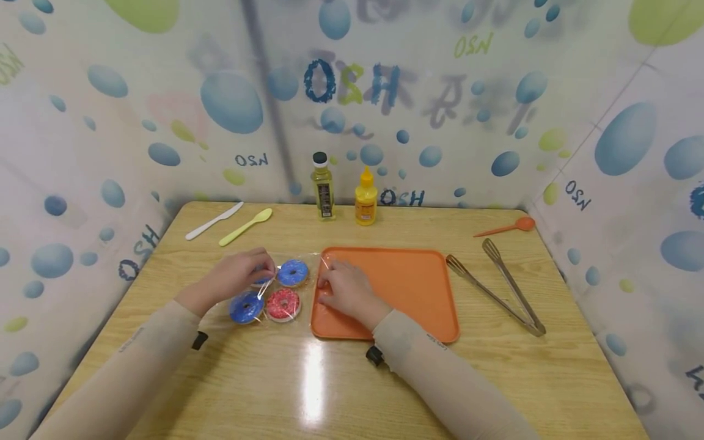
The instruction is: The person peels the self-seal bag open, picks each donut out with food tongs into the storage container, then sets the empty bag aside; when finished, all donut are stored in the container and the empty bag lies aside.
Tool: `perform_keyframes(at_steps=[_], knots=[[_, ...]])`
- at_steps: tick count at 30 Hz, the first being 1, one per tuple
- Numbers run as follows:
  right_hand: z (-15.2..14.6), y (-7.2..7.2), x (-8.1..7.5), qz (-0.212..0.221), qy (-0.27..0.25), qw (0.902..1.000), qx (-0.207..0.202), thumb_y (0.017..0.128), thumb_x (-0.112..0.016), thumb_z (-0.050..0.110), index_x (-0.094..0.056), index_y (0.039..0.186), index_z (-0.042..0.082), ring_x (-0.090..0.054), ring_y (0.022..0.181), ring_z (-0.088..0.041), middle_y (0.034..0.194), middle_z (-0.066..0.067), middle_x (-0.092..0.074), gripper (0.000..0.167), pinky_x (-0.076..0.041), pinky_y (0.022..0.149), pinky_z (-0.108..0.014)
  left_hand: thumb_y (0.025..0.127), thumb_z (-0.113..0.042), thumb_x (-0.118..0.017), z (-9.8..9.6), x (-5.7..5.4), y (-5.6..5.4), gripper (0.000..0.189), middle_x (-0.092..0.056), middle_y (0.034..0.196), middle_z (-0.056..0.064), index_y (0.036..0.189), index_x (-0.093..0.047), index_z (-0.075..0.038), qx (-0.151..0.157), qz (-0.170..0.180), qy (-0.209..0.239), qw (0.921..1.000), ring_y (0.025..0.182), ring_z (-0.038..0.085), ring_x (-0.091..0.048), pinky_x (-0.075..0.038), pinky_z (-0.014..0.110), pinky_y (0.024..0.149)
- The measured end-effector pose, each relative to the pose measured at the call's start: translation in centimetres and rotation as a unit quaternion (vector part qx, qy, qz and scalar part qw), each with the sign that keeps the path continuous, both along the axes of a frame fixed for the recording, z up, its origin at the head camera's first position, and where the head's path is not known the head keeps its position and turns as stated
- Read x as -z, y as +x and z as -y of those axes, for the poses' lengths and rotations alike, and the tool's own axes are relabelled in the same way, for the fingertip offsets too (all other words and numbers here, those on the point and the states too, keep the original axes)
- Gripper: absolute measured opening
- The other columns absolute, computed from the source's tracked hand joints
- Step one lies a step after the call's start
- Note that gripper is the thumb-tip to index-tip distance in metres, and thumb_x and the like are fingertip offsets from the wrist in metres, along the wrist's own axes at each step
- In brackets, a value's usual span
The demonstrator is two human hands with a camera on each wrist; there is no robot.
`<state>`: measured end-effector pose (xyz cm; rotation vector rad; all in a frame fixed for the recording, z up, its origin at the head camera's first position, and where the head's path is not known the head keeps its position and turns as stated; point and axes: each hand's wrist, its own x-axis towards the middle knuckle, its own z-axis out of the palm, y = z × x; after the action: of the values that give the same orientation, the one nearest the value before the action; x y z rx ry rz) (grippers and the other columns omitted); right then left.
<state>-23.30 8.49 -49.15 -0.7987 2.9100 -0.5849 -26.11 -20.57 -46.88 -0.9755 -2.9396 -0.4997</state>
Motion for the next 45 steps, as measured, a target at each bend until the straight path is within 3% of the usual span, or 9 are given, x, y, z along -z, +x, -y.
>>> perform_keyframes(at_steps=[6,12,18,23,35,39,45], knots=[[0.1,-0.2,0.1,-0.008,-0.021,0.9997,-0.008,0.089,-0.082,0.035,-0.076,0.101,0.020,-0.059,0.093,-0.016,0.100,0.005,-0.065,0.020,-0.052,0.083,-0.035,0.102,-0.023,-0.067,0.3,-0.8,0.1,0.007,-0.064,0.096,-0.005,0.097,-0.068,-0.018,-0.005,0.029,0.037,0.9989,0.084,0.011,-0.060,-0.054,0.037,0.078],[0.2,0.0,-0.1,0.016,-0.089,0.9958,-0.012,0.093,-0.078,0.029,-0.075,0.102,0.019,-0.059,0.088,-0.012,0.096,0.005,-0.064,0.014,-0.052,0.079,-0.032,0.101,-0.020,-0.068,0.6,-1.0,0.2,0.005,-0.063,0.096,-0.004,0.096,-0.067,-0.018,-0.006,0.028,0.045,0.9986,0.084,0.011,-0.059,-0.053,0.036,0.077],[0.1,0.6,-1.0,0.092,-0.196,0.9758,0.028,0.098,-0.072,0.025,-0.076,0.103,0.018,-0.057,0.084,-0.015,0.095,0.005,-0.064,0.009,-0.049,0.073,-0.031,0.101,-0.021,-0.068,0.5,-1.3,0.1,0.006,-0.064,0.097,-0.004,0.096,-0.068,-0.017,-0.009,0.026,0.048,0.9985,0.087,0.012,-0.060,-0.054,0.037,0.080],[0.0,0.6,-1.5,0.089,-0.264,0.9599,0.030,0.103,-0.065,0.021,-0.076,0.108,0.007,-0.057,0.081,-0.017,0.092,0.000,-0.067,0.018,-0.048,0.069,-0.028,0.101,-0.022,-0.068,0.5,-1.5,0.1,0.008,-0.064,0.098,-0.003,0.096,-0.068,-0.016,-0.009,0.023,0.044,0.9987,0.087,0.012,-0.060,-0.054,0.037,0.081],[0.7,0.9,-1.7,0.076,-0.274,0.9575,0.049,0.097,-0.074,0.019,-0.076,0.098,0.014,-0.058,0.080,-0.020,0.091,0.001,-0.065,0.006,-0.046,0.067,-0.027,0.098,-0.017,-0.072,0.8,-1.3,0.2,0.003,-0.070,0.096,-0.008,0.097,-0.070,-0.019,0.002,0.033,0.049,0.9982,0.090,0.011,-0.065,-0.056,0.037,0.082],[0.7,0.9,-1.7,0.077,-0.280,0.9554,0.053,0.097,-0.075,0.019,-0.075,0.096,0.015,-0.060,0.082,-0.021,0.092,0.001,-0.065,0.004,-0.047,0.069,-0.027,0.096,-0.017,-0.075,1.0,-1.3,0.2,0.004,-0.070,0.096,-0.010,0.099,-0.074,-0.018,0.025,0.011,0.046,0.9986,0.092,0.011,-0.069,-0.057,0.037,0.084],[0.7,1.1,-2.0,0.077,-0.298,0.9503,0.050,0.096,-0.075,0.019,-0.074,0.095,0.016,-0.060,0.086,-0.020,0.098,0.003,-0.067,0.003,-0.049,0.073,-0.029,0.097,-0.017,-0.073,1.1,-1.4,0.5,0.004,-0.068,0.099,-0.009,0.099,-0.072,-0.020,0.036,-0.030,0.038,0.9982,0.091,0.010,-0.069,-0.058,0.035,0.080]])
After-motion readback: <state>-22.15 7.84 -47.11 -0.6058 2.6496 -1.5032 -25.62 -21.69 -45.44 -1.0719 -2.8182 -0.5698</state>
